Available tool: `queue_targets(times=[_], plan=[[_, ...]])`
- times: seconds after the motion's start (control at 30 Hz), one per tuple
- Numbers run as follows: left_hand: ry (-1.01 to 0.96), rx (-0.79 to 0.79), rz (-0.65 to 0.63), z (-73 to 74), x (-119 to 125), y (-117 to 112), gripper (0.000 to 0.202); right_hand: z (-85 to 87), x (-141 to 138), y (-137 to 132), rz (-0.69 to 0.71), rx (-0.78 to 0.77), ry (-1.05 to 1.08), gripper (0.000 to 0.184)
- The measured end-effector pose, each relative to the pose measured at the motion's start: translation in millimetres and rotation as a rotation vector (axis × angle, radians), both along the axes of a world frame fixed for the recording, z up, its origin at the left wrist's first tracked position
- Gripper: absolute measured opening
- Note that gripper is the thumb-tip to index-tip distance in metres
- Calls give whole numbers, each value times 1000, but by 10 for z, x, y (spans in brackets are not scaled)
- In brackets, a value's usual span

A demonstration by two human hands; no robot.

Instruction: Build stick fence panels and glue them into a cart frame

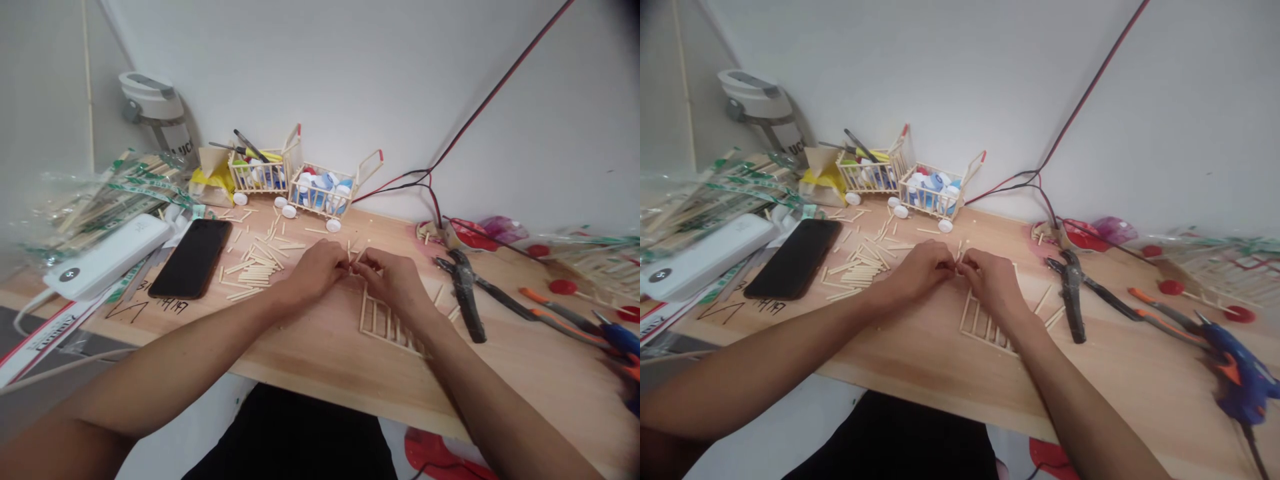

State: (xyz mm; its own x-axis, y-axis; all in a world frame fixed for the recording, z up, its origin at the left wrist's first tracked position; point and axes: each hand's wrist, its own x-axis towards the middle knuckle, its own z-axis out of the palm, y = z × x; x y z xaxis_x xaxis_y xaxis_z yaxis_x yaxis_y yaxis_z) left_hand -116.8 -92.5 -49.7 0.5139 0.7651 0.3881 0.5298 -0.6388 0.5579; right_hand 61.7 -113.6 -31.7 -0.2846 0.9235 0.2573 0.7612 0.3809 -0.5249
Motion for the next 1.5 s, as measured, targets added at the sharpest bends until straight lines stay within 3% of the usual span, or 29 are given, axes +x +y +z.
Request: queue_targets(times=[0.43, 0.63, 0.77, 1.0, 1.3, 1.5], plan=[[8, -28, -47, 54, -46, 19, 4, -3, 11, -72, -20, -23, 13, 10], [-71, -69, 0, 62, -18, 2, 3, -10, 45, -78, -45, 34, 67, 12], [-102, -97, 4, 51, -11, 7, 16, -26, 74, -61, -61, 53, 82, 15], [-74, -64, -13, 54, -9, 15, 20, -12, 91, -54, -55, 71, 96, 18], [-51, -140, 62, 155, -28, 2, 32, 198, 397, -63, -165, 117, 44, 19], [-108, -119, 159, 222, -39, -10, 22, 423, 651, -448, -250, 167, -71, 23]])
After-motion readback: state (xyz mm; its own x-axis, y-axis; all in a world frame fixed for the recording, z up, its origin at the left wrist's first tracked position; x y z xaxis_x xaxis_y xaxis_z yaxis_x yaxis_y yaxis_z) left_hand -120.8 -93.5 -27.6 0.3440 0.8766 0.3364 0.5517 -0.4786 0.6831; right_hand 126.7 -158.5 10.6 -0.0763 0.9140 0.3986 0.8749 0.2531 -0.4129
